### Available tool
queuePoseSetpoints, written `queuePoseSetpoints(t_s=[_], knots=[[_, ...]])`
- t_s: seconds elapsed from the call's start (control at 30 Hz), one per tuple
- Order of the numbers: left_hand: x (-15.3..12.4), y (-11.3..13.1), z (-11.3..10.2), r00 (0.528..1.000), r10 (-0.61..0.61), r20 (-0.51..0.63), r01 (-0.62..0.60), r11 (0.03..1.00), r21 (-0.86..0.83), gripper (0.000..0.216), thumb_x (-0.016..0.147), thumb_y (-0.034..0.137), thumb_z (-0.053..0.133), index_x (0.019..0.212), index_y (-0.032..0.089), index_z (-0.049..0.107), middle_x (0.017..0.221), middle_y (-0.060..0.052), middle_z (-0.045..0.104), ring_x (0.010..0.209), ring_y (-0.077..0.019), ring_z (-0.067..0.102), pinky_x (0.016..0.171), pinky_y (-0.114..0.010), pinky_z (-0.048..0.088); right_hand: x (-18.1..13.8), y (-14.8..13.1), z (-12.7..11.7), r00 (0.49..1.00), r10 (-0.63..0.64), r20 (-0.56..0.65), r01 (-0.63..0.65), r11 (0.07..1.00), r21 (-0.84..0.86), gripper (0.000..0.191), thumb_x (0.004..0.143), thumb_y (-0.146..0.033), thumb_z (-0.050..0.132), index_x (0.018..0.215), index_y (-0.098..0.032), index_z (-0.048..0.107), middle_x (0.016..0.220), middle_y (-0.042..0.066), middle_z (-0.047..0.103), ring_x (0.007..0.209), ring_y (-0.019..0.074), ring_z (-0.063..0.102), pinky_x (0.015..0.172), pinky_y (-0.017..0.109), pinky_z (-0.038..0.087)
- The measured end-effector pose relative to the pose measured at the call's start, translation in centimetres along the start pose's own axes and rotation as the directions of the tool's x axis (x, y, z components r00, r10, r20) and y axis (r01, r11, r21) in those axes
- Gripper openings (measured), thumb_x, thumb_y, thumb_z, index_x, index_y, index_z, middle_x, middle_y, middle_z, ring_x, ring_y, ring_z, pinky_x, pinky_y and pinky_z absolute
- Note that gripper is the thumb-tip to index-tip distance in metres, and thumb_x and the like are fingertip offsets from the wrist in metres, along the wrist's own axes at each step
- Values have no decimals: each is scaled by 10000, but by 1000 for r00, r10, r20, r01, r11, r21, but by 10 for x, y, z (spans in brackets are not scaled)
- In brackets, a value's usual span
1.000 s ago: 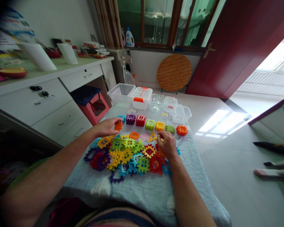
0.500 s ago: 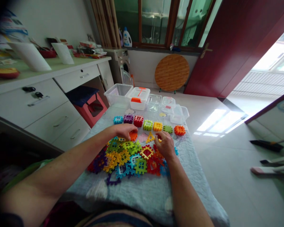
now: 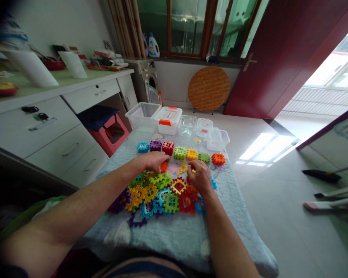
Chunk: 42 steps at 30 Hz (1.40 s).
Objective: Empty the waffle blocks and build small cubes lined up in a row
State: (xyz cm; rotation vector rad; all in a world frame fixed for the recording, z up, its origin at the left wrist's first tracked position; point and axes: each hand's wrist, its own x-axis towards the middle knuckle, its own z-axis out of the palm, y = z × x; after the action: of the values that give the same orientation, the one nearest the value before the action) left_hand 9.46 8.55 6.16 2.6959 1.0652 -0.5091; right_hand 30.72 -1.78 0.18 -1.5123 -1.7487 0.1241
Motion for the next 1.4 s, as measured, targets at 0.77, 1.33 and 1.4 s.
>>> queuePoseSetpoints(t_s=[0.77,1.33,1.4], knots=[[-2,-7,15,985,111,-133,-110,994,14,386,611,277,683,979,178,620,988,-88,620,894,-240,602,777,-309,477,0,-3,0,1000,0,12,0,1000,8,131,810,-192,529,830,-186,659,767,39,648,736,175,568,728,287,435],[-1,8,21,927,133,-349,-199,967,-159,566,681,330,732,1186,137,565,1170,-129,602,1089,-251,568,978,-330,433,1,-7,-2,997,-3,73,4,1000,-21,127,831,-212,539,875,-193,657,780,40,639,779,184,579,756,305,449],[-23,-1,20,879,115,-462,-242,944,-226,504,740,341,697,1185,147,562,1185,-120,606,1115,-236,562,1004,-328,418,3,-13,-2,990,-33,140,39,998,-40,120,836,-218,553,885,-194,660,825,50,651,820,196,579,785,322,449]])
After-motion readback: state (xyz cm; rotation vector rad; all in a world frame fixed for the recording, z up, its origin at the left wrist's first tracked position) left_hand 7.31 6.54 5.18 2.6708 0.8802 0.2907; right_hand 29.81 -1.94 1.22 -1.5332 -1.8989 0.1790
